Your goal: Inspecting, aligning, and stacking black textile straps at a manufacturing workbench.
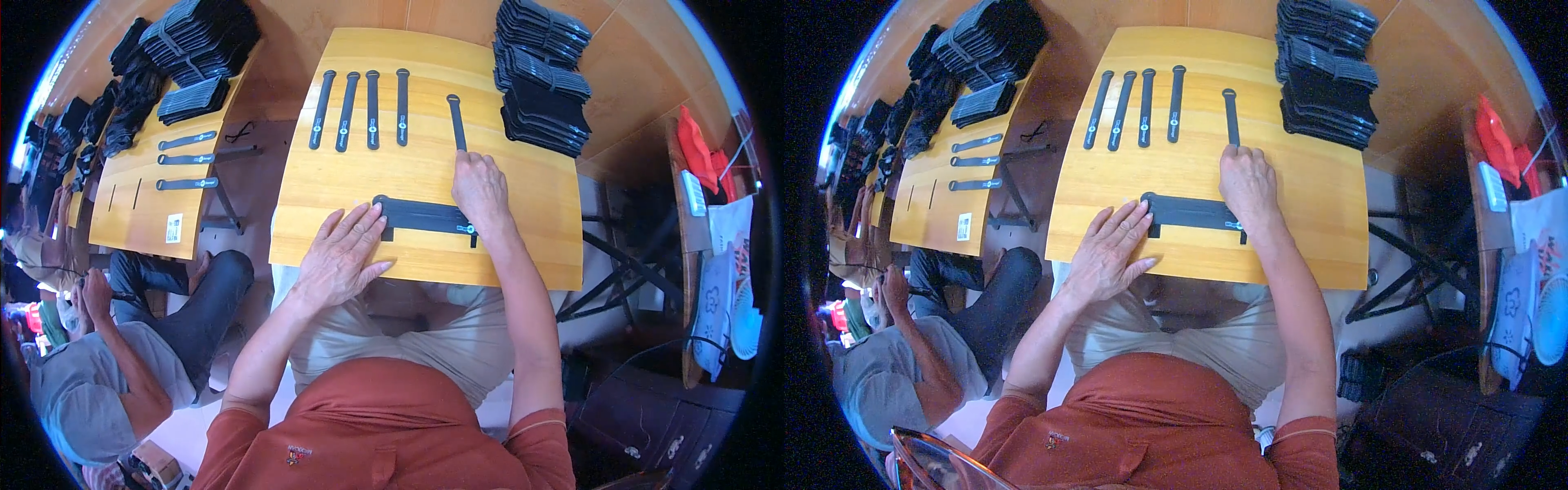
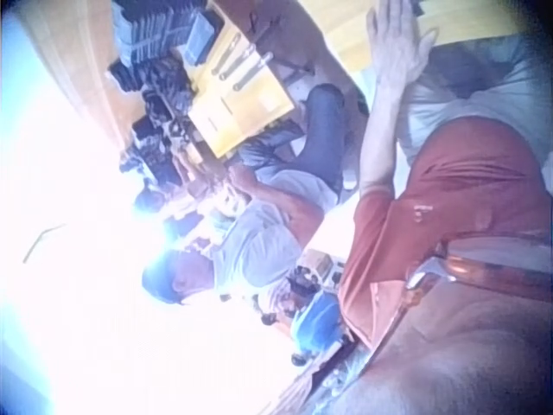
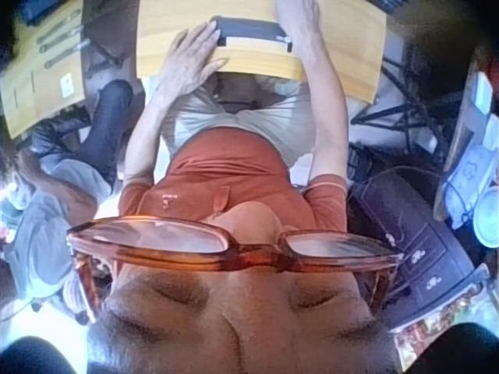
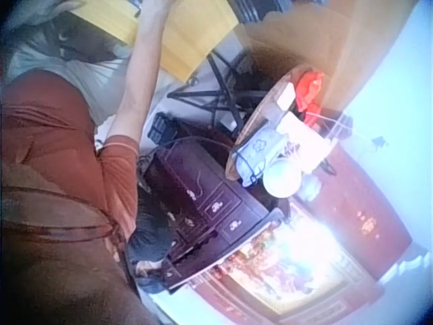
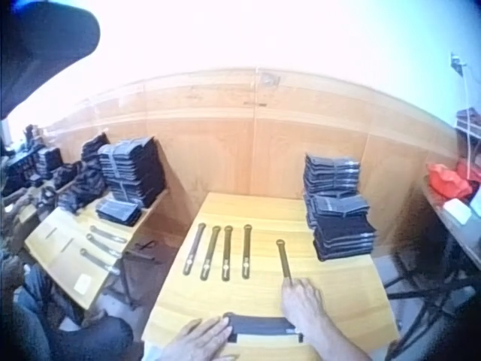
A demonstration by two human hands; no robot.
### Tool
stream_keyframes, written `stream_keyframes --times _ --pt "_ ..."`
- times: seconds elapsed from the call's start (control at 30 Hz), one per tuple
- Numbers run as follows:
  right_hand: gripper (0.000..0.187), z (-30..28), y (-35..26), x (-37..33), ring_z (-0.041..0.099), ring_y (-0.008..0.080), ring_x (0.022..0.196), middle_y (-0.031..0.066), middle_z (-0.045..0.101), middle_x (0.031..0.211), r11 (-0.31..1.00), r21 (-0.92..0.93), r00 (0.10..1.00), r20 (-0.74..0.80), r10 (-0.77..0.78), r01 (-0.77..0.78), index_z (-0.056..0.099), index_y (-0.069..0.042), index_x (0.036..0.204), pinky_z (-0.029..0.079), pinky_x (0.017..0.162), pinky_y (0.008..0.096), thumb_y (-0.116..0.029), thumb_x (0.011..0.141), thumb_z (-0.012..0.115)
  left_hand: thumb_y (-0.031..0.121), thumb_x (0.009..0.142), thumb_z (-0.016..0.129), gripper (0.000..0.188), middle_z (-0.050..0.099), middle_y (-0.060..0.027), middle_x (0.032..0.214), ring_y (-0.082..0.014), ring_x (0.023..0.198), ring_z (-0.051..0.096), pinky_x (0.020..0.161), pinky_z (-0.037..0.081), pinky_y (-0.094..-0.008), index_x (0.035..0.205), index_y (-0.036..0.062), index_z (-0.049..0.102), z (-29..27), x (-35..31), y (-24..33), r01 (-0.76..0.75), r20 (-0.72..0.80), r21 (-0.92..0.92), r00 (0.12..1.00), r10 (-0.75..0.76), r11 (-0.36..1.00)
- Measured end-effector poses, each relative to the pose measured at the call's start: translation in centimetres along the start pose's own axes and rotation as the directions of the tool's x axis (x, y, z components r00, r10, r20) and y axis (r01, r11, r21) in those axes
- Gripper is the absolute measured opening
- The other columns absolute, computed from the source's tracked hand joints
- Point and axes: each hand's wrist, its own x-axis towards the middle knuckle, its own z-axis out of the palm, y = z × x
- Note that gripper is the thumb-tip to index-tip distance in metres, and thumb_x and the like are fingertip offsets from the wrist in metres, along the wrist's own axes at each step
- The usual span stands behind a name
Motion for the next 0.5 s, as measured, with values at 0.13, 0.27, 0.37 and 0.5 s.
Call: stream_keyframes --times 0.13,0.27,0.37,0.5 --pt "0.009 -1.0 0.5 -0.6 0.071 0.0345 0.087 0.0219 0.071 0.088 0.993 -0.119 0.999 0.046 -0.009 0.014 0.066 0.005 0.089 0.061 0.071 0.0443 0.0 0.084 0.06 0.051 0.097 0.057 0.068 0.043 -0.013 0.156 -0.0269 0.148 0.034 0.123 0.022 -0.0448 0.144 0.0017 0.051 0.0 -0.1 0.0 0.01 0.014 -0.005 1.0 -0.01 1.0" --pt "0.009 -1.4 1.5 -1.1 0.072 0.0351 0.085 0.0217 0.071 0.087 0.989 -0.145 1.0 0.031 0.005 0.0 0.065 0.004 0.09 0.061 0.071 0.0447 -0.001 0.083 0.06 0.05 0.097 0.057 0.067 0.044 -0.0133 0.155 -0.0272 0.148 0.035 0.123 0.022 -0.0451 0.143 0.0016 0.052 -0.1 -0.1 0.2 -0.003 -0.005 -0.007 1.0 0.003 1.0" --pt "0.01 -2.2 2.2 -2.0 0.071 0.0359 0.087 0.0196 0.07 0.09 0.99 -0.08 0.992 -0.057 0.112 -0.116 0.066 0.001 0.091 0.06 0.074 0.045 -0.002 0.083 0.061 0.048 0.096 0.06 0.066 0.045 -0.0138 0.155 -0.0294 0.147 0.037 0.122 0.025 -0.0458 0.142 0.0018 0.053 -0.1 -0.2 0.2 -0.011 -0.026 -0.026 1.0 0.011 1.0" --pt "0.012 -5.6 1.3 -5.5 0.07 0.0355 0.087 0.0172 0.068 0.091 0.997 0.064 0.945 -0.32 0.067 -0.049 0.067 -0.001 0.093 0.058 0.074 0.0458 -0.001 0.082 0.062 0.028 0.09 0.072 0.055 0.049 -0.0174 0.15 -0.0336 0.141 0.044 0.117 0.036 -0.0464 0.138 0.0036 0.057 0.7 -1.1 -0.2 0.039 -0.168 -0.282 0.982 -0.089 0.959"
